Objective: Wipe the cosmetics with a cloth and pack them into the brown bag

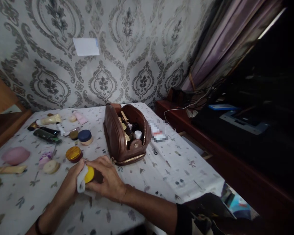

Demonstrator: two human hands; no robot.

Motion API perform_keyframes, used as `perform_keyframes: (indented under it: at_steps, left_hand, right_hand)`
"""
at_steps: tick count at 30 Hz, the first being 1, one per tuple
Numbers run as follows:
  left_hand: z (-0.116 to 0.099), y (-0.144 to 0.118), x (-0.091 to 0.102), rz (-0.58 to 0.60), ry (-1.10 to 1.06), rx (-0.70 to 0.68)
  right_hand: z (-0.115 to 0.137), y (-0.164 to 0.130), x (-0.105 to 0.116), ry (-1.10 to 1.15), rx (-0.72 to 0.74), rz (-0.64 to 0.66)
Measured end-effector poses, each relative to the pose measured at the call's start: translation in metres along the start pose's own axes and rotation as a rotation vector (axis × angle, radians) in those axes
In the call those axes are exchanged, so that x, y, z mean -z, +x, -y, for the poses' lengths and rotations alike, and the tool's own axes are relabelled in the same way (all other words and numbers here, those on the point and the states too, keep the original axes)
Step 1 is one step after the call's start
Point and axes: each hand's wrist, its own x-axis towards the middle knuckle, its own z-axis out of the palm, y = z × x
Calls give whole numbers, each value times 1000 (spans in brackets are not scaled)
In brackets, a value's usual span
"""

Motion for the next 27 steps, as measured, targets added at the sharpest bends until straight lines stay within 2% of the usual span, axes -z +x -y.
perform_keyframes:
  at_steps: [3, 6, 10, 13, 16, 19, 22, 27]
  left_hand:
    - [15, 7, 13, 3, 134, -119]
    - [15, 5, 17, -58, 188, -242]
    - [-3, -7, 5, 60, 136, -145]
    - [-12, -15, -3, 146, 58, -30]
    - [-12, -18, -4, 194, -34, 91]
    - [-10, -18, -4, 235, -77, 129]
    - [-7, -17, -4, 261, -67, 107]
    - [-7, -16, 1, 281, -49, 101]
  right_hand:
    - [2, -1, 0, -28, -22, -3]
    - [7, 0, 1, -18, -23, -3]
    - [25, 1, 19, 52, 9, -11]
    - [47, 3, 59, 111, -34, -68]
    - [69, 16, 114, 146, -102, -184]
    - [77, 40, 162, -97, -102, -350]
    - [67, 64, 188, -346, -128, -196]
    - [51, 84, 188, -646, -239, 197]
